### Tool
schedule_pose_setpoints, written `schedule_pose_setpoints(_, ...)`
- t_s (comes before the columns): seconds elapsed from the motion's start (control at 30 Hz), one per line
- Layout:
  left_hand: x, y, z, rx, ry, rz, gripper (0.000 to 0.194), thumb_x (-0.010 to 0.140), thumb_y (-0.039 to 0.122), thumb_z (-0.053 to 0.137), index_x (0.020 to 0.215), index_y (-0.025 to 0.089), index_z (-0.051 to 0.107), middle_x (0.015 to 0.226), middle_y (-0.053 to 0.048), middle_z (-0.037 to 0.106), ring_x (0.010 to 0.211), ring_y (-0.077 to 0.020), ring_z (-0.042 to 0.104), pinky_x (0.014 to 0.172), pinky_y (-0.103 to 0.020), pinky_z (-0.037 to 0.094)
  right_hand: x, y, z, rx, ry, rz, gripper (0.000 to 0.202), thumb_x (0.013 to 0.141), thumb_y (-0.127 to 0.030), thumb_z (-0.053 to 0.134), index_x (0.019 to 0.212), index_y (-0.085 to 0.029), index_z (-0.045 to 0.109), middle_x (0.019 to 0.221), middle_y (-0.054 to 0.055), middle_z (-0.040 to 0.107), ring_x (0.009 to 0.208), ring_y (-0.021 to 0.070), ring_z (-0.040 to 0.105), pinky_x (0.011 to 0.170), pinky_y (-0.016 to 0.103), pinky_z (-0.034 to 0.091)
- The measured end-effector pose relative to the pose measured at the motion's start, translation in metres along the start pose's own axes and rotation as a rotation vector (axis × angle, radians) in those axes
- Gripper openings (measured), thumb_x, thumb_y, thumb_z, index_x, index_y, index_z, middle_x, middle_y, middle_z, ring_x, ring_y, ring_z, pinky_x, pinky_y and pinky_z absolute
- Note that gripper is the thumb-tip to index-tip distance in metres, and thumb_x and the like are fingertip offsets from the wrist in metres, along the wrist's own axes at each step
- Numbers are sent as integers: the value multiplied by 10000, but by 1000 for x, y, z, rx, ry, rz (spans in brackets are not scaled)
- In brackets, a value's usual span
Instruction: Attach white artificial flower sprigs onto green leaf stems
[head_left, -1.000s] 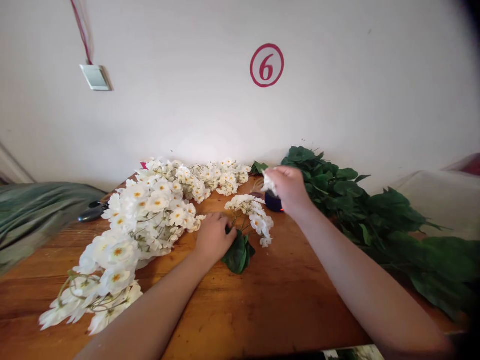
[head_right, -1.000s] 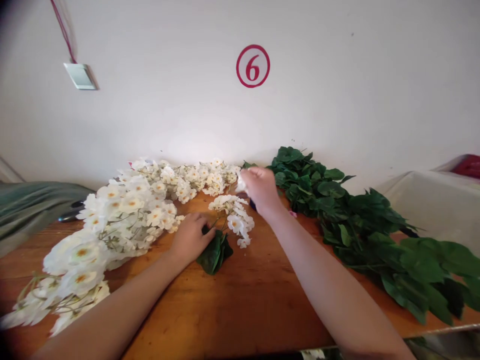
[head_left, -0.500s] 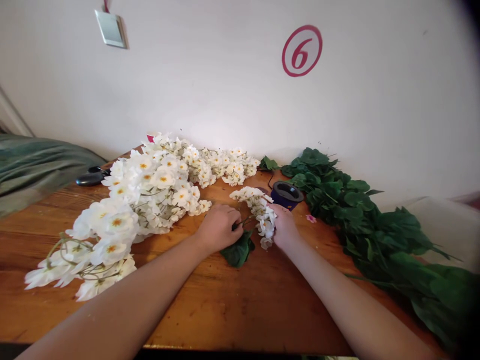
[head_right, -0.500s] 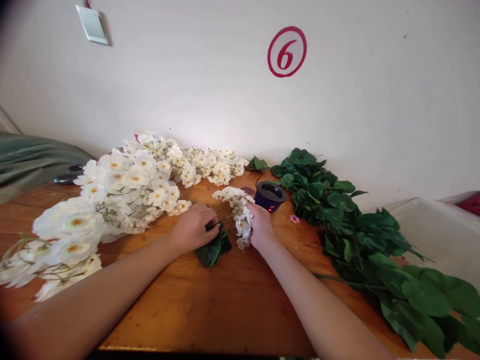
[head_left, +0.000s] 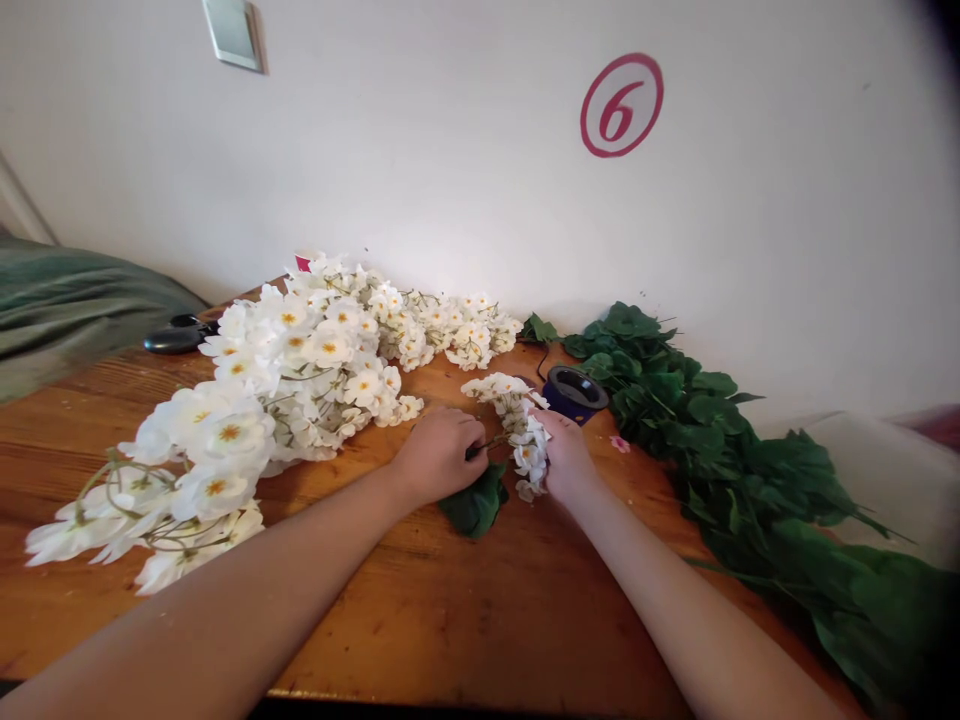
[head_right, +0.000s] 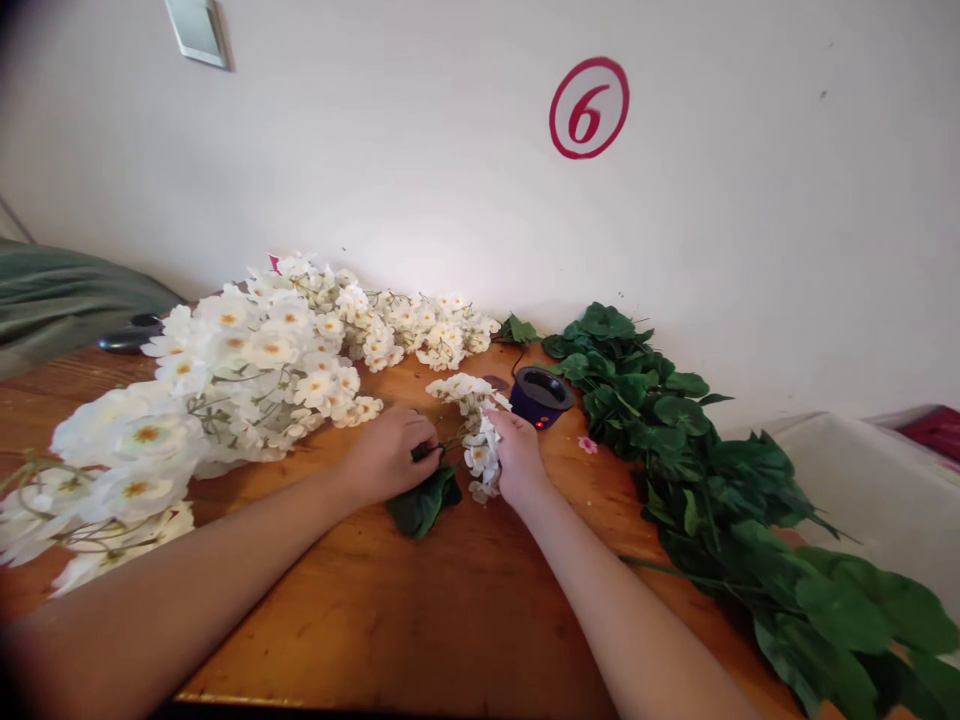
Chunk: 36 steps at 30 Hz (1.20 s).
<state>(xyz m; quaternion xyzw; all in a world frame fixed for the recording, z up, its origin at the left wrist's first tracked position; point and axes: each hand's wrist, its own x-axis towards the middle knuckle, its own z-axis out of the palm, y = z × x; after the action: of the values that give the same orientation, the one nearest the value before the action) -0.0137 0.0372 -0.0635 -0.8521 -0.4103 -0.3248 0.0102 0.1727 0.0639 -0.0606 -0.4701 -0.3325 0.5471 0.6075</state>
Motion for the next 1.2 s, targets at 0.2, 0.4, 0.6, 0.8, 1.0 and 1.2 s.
schedule_pose_setpoints(0.2, 0, -1, 0, -79, 27, -39, 138, 799, 205, 586, 661, 194, 586, 670, -18, 613, 691, -170, 548, 675, -314, 378, 0, -1, -1, 13, 0, 8, 229, 528, -276, 812, 639, -161, 648, 534, 1, 658, 426, 147, 593, 422, 253, 483)
schedule_pose_setpoints(0.4, 0, 0, -1, -123, 39, -54, 133, 794, 205, 598, 661, 197, 594, 680, -17, 625, 704, -170, 557, 689, -319, 397, 3, 0, -3, 25, 16, 4, 210, 534, -251, 800, 670, -166, 665, 564, 9, 683, 443, 151, 608, 434, 252, 491)
schedule_pose_setpoints(0.6, 0, 1, -2, -165, 40, -81, 144, 800, 219, 607, 658, 199, 594, 680, -17, 622, 707, -166, 559, 702, -322, 408, 5, -1, -5, 21, 33, 23, 199, 554, -264, 785, 673, -180, 649, 512, -12, 644, 431, 168, 611, 424, 263, 486)
schedule_pose_setpoints(0.8, 0, 0, -1, -162, 46, -69, 147, 799, 215, 610, 654, 198, 587, 677, -13, 621, 706, -165, 555, 693, -319, 406, 1, -4, -2, 53, 22, 56, 203, 539, -238, 770, 702, -171, 670, 570, 10, 689, 435, 163, 610, 424, 261, 485)
schedule_pose_setpoints(1.0, 1, 1, -2, -160, 34, -70, 142, 801, 206, 603, 660, 199, 588, 680, -13, 621, 699, -163, 557, 695, -320, 408, 1, -3, -1, 26, 9, 57, 194, 546, -248, 768, 696, -173, 670, 550, -2, 666, 433, 158, 600, 436, 265, 493)
schedule_pose_setpoints(1.2, -1, 0, -2, -164, 15, -18, 125, 818, 211, 592, 695, 195, 601, 701, -20, 629, 712, -168, 565, 706, -318, 407, 3, -7, -8, -118, -83, -24, 198, 565, -309, 781, 631, -175, 651, 529, -4, 646, 427, 143, 566, 425, 245, 436)
